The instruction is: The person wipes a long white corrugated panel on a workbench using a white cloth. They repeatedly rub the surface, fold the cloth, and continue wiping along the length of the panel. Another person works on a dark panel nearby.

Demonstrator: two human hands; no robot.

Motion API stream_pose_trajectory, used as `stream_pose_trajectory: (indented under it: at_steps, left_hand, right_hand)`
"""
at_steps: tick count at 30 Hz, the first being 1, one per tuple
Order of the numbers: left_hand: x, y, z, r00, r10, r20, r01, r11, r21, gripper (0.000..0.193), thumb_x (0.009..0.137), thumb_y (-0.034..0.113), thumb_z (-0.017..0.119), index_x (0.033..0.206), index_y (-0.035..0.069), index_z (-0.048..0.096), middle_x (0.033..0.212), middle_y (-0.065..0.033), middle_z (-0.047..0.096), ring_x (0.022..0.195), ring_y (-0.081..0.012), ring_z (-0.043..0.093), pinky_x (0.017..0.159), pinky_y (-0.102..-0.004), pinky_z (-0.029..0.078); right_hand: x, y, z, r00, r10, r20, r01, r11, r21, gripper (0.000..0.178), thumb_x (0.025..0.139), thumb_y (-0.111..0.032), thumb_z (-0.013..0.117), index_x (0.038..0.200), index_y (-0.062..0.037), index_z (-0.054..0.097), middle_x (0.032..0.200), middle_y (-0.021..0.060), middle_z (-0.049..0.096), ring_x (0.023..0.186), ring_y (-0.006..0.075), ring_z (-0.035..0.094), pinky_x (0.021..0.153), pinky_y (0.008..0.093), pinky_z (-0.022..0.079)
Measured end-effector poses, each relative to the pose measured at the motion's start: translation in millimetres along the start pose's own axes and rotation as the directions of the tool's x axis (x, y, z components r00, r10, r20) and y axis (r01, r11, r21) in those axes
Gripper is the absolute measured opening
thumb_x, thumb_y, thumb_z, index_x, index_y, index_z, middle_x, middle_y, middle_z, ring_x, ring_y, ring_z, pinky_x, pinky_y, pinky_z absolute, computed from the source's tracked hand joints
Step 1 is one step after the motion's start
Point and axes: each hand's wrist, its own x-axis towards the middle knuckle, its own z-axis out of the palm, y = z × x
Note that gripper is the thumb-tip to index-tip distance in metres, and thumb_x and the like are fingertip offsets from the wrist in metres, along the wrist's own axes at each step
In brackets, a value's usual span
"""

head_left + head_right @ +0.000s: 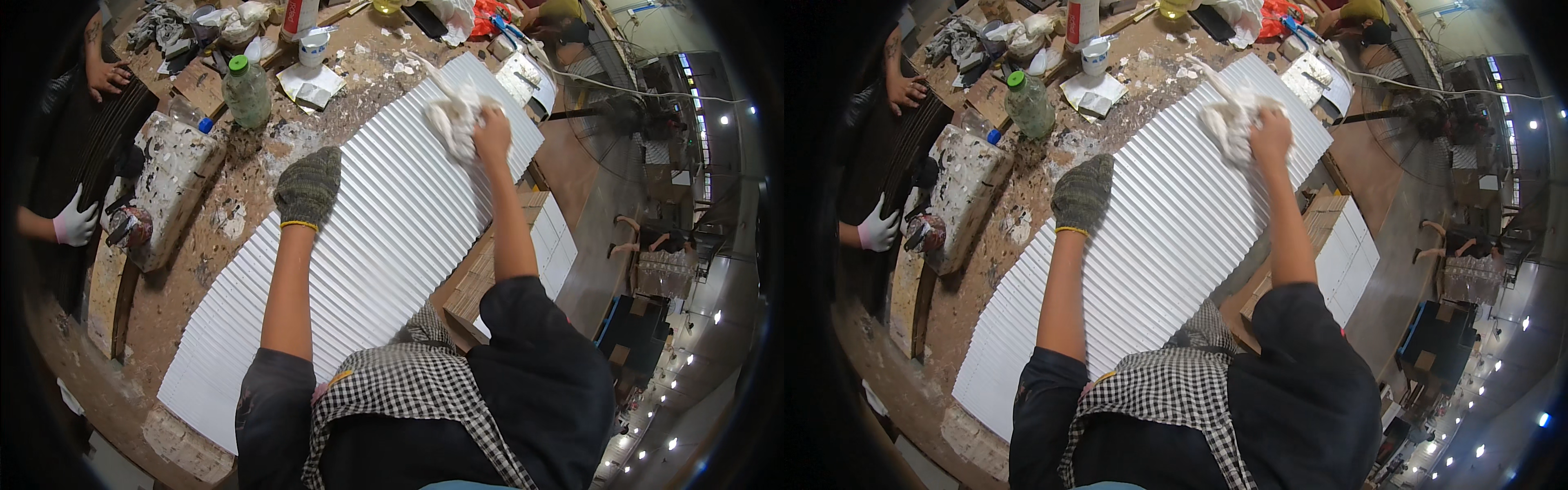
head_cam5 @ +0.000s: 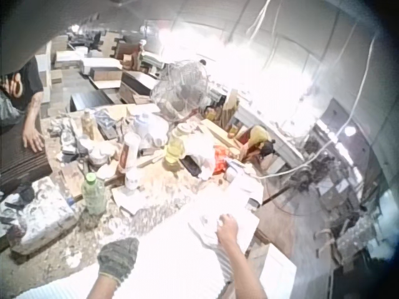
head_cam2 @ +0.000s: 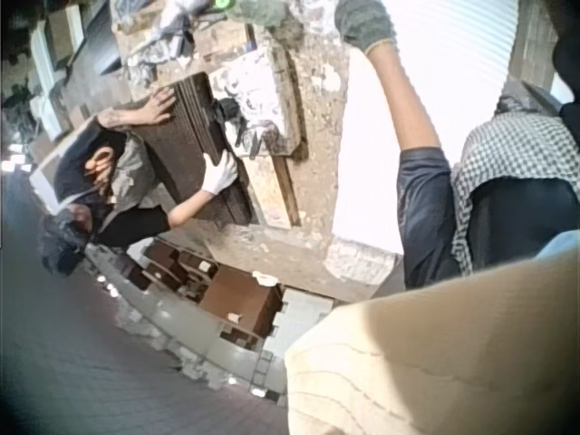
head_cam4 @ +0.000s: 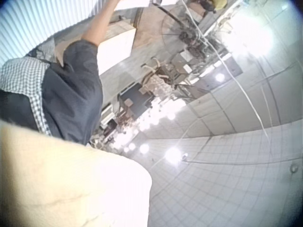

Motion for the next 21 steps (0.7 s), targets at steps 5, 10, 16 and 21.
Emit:
stream_pose_trajectory:
  at_steps: [5,10,16,21]
  left_hand:
    - [6.2,-4.5,1.0,0.994,0.092,0.051,-0.097,0.987,0.126,0.043,0.104,0.028,0.038,0.136,0.006,0.057,0.138,-0.0145,0.062,0.121,-0.0332,0.062,0.104,-0.0461,0.048]
    - [7.4,-7.8,-2.4,0.997,0.057,0.043,-0.06,0.996,0.068,0.048,0.106,0.034,0.033,0.137,0.007,0.057,0.139,-0.015,0.061,0.122,-0.0339,0.06,0.106,-0.047,0.047]
    - [11.5,-3.8,6.0,0.997,-0.004,0.072,0.005,1.0,-0.011,0.049,0.106,0.037,0.033,0.136,0.009,0.06,0.137,-0.0133,0.063,0.124,-0.0333,0.059,0.108,-0.0469,0.045]
    - [8.1,-5.7,6.4,0.999,0.006,0.045,-0.007,1.0,0.017,0.049,0.106,0.037,0.034,0.133,0.008,0.062,0.136,-0.0156,0.062,0.121,-0.0349,0.061,0.105,-0.0472,0.046]
  right_hand:
    - [90.0,-89.5,62.6,0.995,-0.103,0.002,0.102,0.994,0.044,0.026,0.078,-0.022,0.071,0.102,-0.0123,0.076,0.107,0.0133,0.07,0.1,0.0378,0.066,0.09,0.0472,0.053]
    - [110.0,-59.2,17.2,0.999,-0.042,-0.022,0.047,0.843,0.536,0.033,0.08,-0.024,0.069,0.104,-0.003,0.075,0.108,0.0196,0.072,0.101,0.0358,0.069,0.091,0.0407,0.053]
    - [-68.5,17.3,-48.6,0.986,-0.093,0.141,0.07,0.985,0.16,0.027,0.077,-0.012,0.074,0.103,-0.0041,0.071,0.1,0.0136,0.066,0.094,0.0336,0.064,0.085,0.0439,0.051]
    - [-42.0,-51.9,-10.3,0.998,-0.068,0.0,0.068,0.996,0.059,0.034,0.07,-0.012,0.078,0.103,-0.0089,0.072,0.102,0.0117,0.064,0.099,0.0344,0.06,0.085,0.0482,0.049]
